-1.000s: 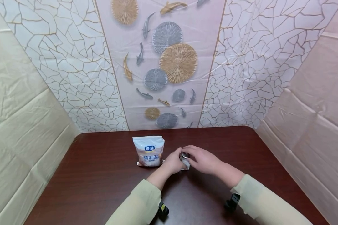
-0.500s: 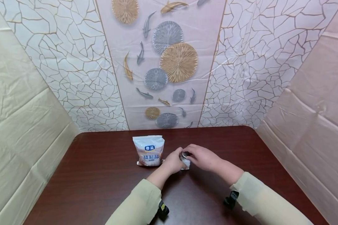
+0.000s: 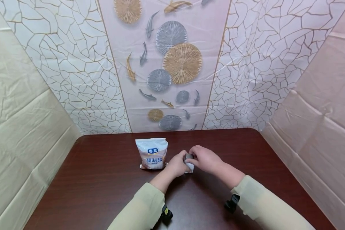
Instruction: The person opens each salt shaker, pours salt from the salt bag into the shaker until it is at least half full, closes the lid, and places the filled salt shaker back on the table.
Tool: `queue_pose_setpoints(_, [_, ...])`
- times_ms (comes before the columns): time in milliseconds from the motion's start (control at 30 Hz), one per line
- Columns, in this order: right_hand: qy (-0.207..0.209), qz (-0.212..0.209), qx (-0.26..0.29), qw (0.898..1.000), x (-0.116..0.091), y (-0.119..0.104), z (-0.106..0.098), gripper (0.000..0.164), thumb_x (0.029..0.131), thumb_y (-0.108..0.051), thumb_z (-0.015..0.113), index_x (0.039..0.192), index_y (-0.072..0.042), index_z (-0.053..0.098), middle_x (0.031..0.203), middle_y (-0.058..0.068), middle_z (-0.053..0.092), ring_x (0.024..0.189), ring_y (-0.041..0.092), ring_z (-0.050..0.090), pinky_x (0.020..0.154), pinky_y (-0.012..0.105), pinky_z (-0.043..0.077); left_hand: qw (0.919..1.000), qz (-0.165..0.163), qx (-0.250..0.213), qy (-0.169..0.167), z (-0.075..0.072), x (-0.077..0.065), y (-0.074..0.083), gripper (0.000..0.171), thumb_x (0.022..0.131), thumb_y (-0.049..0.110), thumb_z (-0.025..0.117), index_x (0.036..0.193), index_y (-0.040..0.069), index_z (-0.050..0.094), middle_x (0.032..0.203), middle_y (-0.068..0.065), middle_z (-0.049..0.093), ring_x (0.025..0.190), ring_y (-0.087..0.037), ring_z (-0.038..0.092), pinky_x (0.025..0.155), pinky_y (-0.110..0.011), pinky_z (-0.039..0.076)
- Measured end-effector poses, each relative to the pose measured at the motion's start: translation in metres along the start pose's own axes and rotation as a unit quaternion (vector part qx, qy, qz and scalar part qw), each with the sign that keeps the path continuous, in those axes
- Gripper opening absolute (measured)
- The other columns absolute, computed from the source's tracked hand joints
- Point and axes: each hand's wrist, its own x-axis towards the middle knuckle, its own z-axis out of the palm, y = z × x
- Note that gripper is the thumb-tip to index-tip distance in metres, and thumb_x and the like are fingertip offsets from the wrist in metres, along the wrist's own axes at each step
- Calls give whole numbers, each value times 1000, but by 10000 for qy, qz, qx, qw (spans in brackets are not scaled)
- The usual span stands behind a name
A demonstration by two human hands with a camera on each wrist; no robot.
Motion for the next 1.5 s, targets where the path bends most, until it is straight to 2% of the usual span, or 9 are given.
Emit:
queue_pose_setpoints(300, [52,626,85,9980,4,-1,7,38,88,-47,72,83,-15,51,77,-2,48,60,14,44,54,29,37,10000,-65,51,-20,0,2,-1,44,73,12,86,98,20,52,91,3,62,81,-17,56,71,-31,46])
queue_pose_setpoints(533, [-1,847,311,9959,2,2,10,40,91,-54,66,90,-16,55,82,0,50,62,15,47,57,31,39,10000,6,77,47,2,4,-2,44,72,12,87,96,19,50,89,3,62,79,-17,55,71,-31,46])
queue_pose_setpoints(633, [130,555,375,9977,-3,5,12,41,93,-51,63,108,-13,62,98,1,58,77,14,55,67,34,47,9999,-35,115,-11,2,4,-2,44,73,13,86,99,18,51,92,1,63,81,-19,56,71,-33,47])
queue_pose_setpoints(733, [224,-95,470,9986,-6,8,9,38,97,-34,63,126,-9,61,118,5,61,98,16,61,83,38,51,9999,-84,147,-23,3,5,-2,53,73,15,86,115,16,55,106,-2,65,91,-19,58,79,-35,49])
queue_pose_setpoints(867, [7,-870,550,9947,-9,11,2,39,97,-11,59,135,-5,57,135,11,58,123,24,56,100,44,46,9997,-145,207,18,3,5,-1,80,73,15,87,142,14,47,129,-6,61,112,-20,56,95,-39,47])
queue_pose_setpoints(967, [-268,-1098,443,9926,-9,12,-4,41,97,-5,55,139,-5,56,141,13,54,131,28,49,104,46,43,9995,-180,256,4,3,5,0,88,73,14,86,149,9,40,137,-10,57,121,-22,54,101,-40,44])
queue_pose_setpoints(1100, [-420,-1202,301,9914,-7,12,-7,42,98,-2,53,139,-7,56,139,13,55,130,28,51,102,46,44,9994,-122,315,9,1,5,1,78,72,11,85,140,7,47,129,-10,61,114,-23,56,97,-41,46])
queue_pose_setpoints(1267, [-327,-1291,334,9905,-7,12,-7,38,98,-3,56,136,-5,59,130,11,60,122,26,57,98,44,47,9994,-16,334,31,0,3,1,54,70,7,85,114,15,54,104,-3,64,93,-19,58,83,-38,48])
queue_pose_setpoints(1500, [-224,-1085,384,9931,-5,11,-3,30,98,-10,61,127,-2,63,120,8,61,110,20,61,92,40,51,9996,-53,265,-13,3,4,-2,51,73,12,86,111,18,54,101,-1,63,91,-18,57,80,-37,48])
